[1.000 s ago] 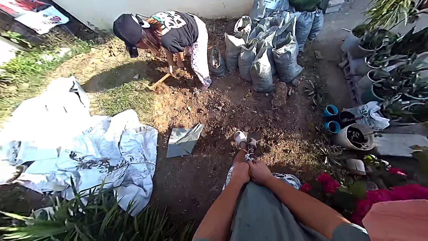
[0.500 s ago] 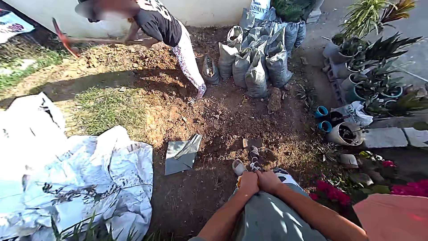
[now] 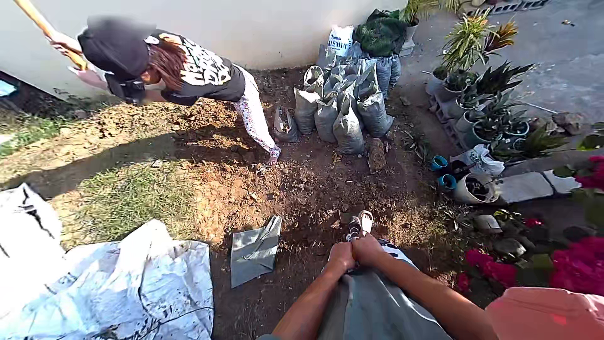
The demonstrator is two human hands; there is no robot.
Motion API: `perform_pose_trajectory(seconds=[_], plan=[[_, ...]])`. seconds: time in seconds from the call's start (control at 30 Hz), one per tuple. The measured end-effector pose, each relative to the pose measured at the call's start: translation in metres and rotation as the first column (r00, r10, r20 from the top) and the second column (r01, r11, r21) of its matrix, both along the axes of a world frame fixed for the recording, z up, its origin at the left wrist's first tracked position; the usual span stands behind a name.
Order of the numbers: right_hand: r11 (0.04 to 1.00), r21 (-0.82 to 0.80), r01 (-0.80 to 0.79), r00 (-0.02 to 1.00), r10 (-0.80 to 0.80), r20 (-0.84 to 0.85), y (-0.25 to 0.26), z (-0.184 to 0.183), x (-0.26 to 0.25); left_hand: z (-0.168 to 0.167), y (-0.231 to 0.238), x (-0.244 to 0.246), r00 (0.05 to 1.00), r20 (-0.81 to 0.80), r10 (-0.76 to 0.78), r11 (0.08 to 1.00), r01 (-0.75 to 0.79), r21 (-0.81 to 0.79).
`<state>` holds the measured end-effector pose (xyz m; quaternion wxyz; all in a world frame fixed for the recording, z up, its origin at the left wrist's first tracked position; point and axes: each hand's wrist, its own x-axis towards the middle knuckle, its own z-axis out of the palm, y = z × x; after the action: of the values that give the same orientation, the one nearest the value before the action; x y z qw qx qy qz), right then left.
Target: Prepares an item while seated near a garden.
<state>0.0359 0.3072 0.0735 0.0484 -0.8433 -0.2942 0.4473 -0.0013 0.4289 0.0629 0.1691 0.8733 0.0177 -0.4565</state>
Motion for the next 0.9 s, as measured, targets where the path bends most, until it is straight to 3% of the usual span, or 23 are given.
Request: perform_pose_trajectory(seconds=[0.13, 0.3, 0.43, 0.53, 0.63, 0.77, 0.9], plan=[[0.990, 0.095, -0.106, 0.994, 0.108, -0.013, 0.021, 0.004, -0.018, 0.004, 0.023, -0.034, 0.992, -0.017, 0.128, 0.992, -0.128, -0.011], [0.989, 0.119, -0.089, 0.996, 0.089, 0.003, 0.017, -0.002, -0.010, -0.003, 0.007, -0.032, 0.979, 0.044, 0.200, 0.979, -0.201, 0.039], [0.989, 0.147, -0.001, 1.000, 0.004, -0.019, 0.012, 0.006, -0.022, 0.027, -0.001, -0.035, 0.993, 0.039, 0.110, 0.981, -0.115, 0.157], [0.993, 0.075, 0.087, 0.990, -0.078, -0.119, -0.021, 0.000, -0.044, 0.028, -0.029, -0.047, 0.997, -0.047, 0.059, 0.993, -0.054, 0.103], [0.999, 0.043, 0.023, 0.992, -0.018, -0.126, -0.045, 0.001, -0.035, 0.026, -0.058, -0.049, 0.992, -0.038, 0.124, 0.991, -0.122, 0.050], [0.987, 0.092, -0.134, 0.984, 0.143, -0.102, -0.083, 0.038, -0.039, 0.058, -0.088, -0.070, 0.985, -0.026, 0.173, 0.985, -0.173, -0.014], [0.983, 0.169, -0.074, 0.996, 0.081, -0.036, -0.143, 0.070, -0.052, 0.089, -0.123, -0.075, 0.996, 0.087, 0.036, 0.994, -0.026, -0.105]])
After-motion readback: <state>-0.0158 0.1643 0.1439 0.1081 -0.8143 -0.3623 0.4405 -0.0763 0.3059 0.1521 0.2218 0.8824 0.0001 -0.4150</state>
